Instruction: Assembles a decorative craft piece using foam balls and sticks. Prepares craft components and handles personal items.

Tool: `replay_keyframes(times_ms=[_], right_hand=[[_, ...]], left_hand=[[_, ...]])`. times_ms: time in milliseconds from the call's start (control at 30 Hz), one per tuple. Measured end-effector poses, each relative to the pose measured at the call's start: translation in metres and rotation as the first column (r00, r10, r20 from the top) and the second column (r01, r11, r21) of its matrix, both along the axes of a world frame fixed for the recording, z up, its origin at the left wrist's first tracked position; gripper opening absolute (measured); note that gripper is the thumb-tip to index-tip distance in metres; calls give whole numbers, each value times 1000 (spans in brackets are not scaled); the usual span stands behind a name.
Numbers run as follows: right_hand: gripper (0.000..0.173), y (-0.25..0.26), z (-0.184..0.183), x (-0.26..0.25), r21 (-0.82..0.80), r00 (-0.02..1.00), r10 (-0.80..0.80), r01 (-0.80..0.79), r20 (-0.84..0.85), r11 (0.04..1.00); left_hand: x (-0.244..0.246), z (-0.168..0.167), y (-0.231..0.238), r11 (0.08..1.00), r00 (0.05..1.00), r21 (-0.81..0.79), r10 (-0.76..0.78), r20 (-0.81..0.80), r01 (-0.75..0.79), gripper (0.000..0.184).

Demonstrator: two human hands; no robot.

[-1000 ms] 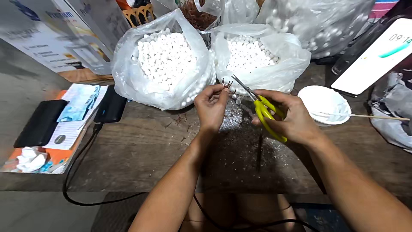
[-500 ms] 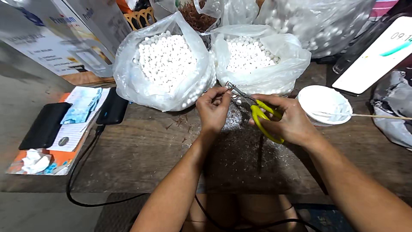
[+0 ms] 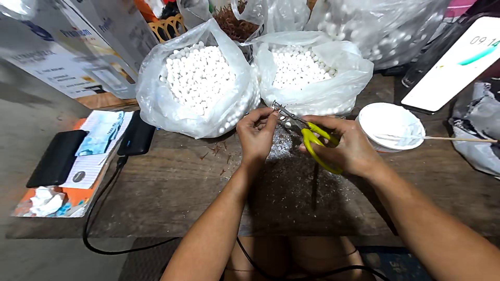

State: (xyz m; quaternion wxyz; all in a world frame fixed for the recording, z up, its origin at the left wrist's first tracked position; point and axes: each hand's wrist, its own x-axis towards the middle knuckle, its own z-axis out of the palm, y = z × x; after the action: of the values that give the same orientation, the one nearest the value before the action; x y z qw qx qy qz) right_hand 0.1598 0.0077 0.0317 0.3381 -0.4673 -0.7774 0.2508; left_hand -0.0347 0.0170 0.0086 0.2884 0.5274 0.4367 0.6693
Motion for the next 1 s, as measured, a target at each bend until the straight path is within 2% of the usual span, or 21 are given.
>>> replay_keyframes(times_ms=[233, 500, 1000], right_hand=[[59, 2, 0, 2, 3, 1000, 0, 0, -11, 1000], [58, 2, 0, 2, 24, 1000, -2, 2, 3, 1000], [56, 3, 0, 3, 21, 1000, -6, 6, -1, 1000]], left_hand=[[-1, -1, 0, 1000, 1000, -8, -20, -9, 20, 6], [-2, 4, -1, 993, 993, -76, -79, 91, 86, 8], [-2, 4, -1, 992, 996, -96, -75, 57, 81, 8]])
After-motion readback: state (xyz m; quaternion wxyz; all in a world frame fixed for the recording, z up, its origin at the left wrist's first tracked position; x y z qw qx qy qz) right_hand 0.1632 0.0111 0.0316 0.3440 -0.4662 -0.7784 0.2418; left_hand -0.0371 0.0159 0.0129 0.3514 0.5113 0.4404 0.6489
